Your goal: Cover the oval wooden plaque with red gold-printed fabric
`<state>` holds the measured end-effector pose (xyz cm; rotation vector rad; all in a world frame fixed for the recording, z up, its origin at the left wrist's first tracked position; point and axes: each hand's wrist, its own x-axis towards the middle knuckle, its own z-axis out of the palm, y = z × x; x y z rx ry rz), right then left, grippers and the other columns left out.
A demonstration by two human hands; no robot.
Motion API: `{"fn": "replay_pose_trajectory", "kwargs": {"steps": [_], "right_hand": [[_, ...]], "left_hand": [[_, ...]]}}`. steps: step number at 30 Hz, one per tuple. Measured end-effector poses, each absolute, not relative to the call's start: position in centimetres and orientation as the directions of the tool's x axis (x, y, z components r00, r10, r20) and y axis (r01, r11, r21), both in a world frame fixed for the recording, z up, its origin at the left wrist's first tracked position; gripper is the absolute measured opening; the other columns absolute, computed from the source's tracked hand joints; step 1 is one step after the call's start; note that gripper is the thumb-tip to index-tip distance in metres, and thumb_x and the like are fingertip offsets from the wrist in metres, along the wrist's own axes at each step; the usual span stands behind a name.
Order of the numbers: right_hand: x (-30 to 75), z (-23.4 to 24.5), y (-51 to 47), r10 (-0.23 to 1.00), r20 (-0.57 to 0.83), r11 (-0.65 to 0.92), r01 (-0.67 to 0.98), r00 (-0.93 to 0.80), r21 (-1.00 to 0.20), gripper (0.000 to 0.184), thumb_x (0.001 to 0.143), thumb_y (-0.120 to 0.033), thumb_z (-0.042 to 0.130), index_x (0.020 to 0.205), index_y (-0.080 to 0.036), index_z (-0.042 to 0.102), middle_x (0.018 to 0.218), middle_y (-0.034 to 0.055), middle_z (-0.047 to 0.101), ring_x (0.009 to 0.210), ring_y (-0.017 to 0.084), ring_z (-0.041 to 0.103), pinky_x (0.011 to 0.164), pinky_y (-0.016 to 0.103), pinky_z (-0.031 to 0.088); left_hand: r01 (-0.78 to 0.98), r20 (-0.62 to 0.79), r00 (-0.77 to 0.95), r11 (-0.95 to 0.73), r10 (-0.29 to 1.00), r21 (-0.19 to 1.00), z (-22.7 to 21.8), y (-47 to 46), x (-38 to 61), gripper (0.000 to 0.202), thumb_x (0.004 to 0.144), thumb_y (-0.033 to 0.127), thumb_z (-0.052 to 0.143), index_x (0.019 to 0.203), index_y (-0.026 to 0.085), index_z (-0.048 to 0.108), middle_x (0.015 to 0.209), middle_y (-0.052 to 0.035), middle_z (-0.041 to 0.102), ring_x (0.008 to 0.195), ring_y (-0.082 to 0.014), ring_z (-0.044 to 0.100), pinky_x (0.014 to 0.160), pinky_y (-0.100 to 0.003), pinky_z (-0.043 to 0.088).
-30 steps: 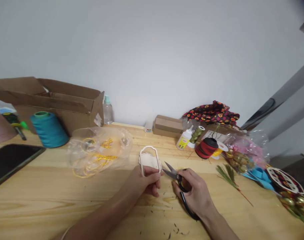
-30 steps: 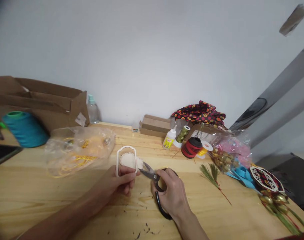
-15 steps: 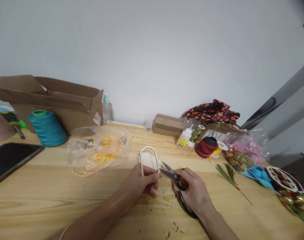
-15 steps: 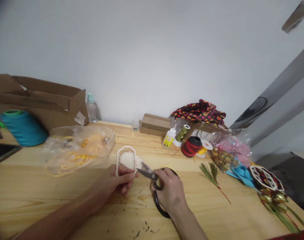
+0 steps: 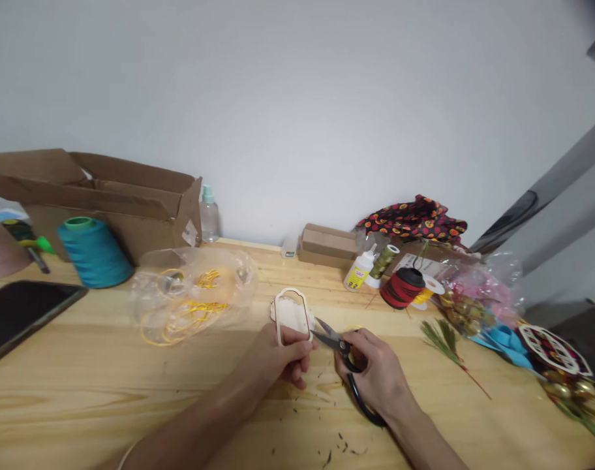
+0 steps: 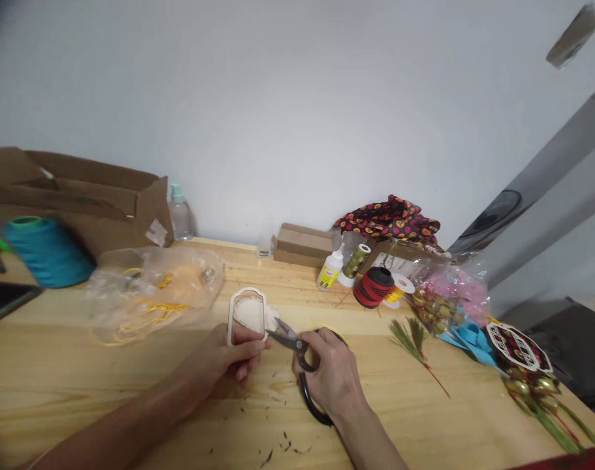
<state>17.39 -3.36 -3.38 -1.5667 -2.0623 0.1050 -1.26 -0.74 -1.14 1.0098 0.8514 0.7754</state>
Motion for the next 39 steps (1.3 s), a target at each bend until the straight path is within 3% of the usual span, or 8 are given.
{"fn": "replay_pose_trajectory", "kwargs": {"steps": [4,8,25,39], "right_hand": [[17.42,-3.33,-3.36,0.897,0.39,0.364,0.846,-0.207,-0.389,0.019,0.069,-0.015,0.05,0.083,-0.021,0.061,0.067,0.0012,0.053,0.061,0.014,0.051,0.051,0.021,0.038],[17.4,-3.27,-3.31,0.899,0.385,0.362,0.849,-0.21,-0.384,0.021,0.067,-0.014,0.05,0.084,-0.021,0.061,0.067,0.0012,0.053,0.06,0.014,0.051,0.05,0.021,0.037],[17.54,-3.36,-3.41,0.889,0.395,0.388,0.84,-0.232,-0.379,0.022,0.069,-0.015,0.049,0.087,-0.021,0.061,0.068,0.0015,0.053,0.062,0.014,0.053,0.052,0.021,0.039],[17.48,-3.36,-3.41,0.905,0.376,0.355,0.844,-0.202,-0.403,0.023,0.067,-0.013,0.05,0.085,-0.022,0.061,0.068,0.0013,0.054,0.062,0.015,0.053,0.052,0.021,0.039]], "left_hand": [[-0.175,-0.253,0.44,0.359,0.862,0.917,-1.52,-0.77,-1.22,0.016,0.06,0.026,0.064,0.058,0.01,0.061,0.039,0.0048,0.05,0.033,-0.0044,0.038,0.038,-0.021,0.043],[-0.146,-0.242,0.436,0.333,0.867,0.931,-1.42,-0.8,-1.12,0.021,0.058,0.028,0.065,0.048,0.011,0.057,0.039,0.0038,0.05,0.032,-0.0045,0.039,0.039,-0.021,0.044],[-0.115,-0.237,0.407,0.307,0.882,0.945,-0.97,-0.65,-1.04,0.018,0.062,0.025,0.06,0.05,0.012,0.057,0.04,0.0035,0.051,0.032,-0.0043,0.04,0.036,-0.017,0.035],[-0.037,-0.227,0.416,0.266,0.881,0.963,-0.95,-0.7,-1.03,0.023,0.062,0.028,0.06,0.046,0.013,0.056,0.036,0.0041,0.049,0.031,-0.0057,0.042,0.036,-0.018,0.037]]}}
